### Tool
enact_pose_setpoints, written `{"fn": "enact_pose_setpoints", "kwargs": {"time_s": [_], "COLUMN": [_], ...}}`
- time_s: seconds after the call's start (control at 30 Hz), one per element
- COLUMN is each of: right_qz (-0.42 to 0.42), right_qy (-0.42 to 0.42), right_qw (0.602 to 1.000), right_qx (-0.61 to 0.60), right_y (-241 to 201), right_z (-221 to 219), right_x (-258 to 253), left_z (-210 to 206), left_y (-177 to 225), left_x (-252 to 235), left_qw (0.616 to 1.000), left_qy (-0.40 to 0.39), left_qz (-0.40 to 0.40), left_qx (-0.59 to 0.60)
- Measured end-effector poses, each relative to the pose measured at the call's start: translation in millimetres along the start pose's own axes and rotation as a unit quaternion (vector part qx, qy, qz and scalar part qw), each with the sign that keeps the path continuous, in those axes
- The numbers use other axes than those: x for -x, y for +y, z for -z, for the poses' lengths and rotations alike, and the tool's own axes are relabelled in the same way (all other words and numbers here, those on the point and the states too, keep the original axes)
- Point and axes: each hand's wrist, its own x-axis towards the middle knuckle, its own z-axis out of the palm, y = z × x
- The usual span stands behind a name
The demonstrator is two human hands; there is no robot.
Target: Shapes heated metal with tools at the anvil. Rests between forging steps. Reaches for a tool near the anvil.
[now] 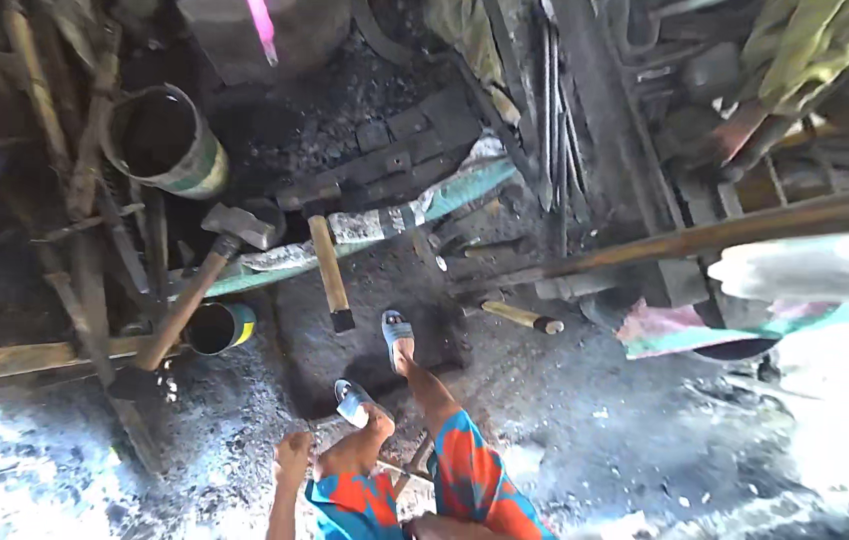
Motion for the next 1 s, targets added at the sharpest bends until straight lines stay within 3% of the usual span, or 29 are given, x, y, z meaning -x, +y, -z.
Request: {"fn": "enact_pose_setpoints", "kwargs": {"time_s": [0.1,0.23,0.37,0.57,0.67,0.77,0.87,1.0], "right_qz": [-0.043,-0.014,0.047,0.146,0.139,0.118,0.13,0.134], "right_qy": [0.062,0.085,0.143,0.166,0.172,0.192,0.26,0.368], "right_qw": [0.997,0.995,0.985,0.963,0.954,0.953,0.941,0.908], "right_qx": [0.004,0.041,0.082,0.152,0.203,0.201,0.173,0.145], "right_y": [30.7,12.9,6.2,0.0,1.6,3.3,9.0,33.8], "right_z": [-19.7,-4.2,-12.6,-69.9,-81.0,-83.9,-84.2,-82.5], "right_x": [-35.0,-19.6,4.8,41.9,54.0,66.7,79.9,54.0], "left_z": [-13.1,-33.6,-51.3,-78.3,-99.8,-115.8,-124.3,-132.2], "left_y": [25.4,71.5,85.6,46.7,13.9,-9.8,-14.3,-1.6], "left_x": [13.3,61.1,105.7,191.7,226.8,242.9,245.1,246.8], "left_qw": [0.998,0.973,0.964,0.958,0.955,0.94,0.933,0.934], "left_qy": [0.025,0.028,0.045,-0.019,-0.041,-0.015,0.026,0.04], "left_qz": [-0.024,-0.095,-0.171,-0.247,-0.256,-0.281,-0.303,-0.316], "left_qx": [-0.055,-0.209,-0.196,-0.146,-0.144,-0.194,-0.191,-0.164]}}
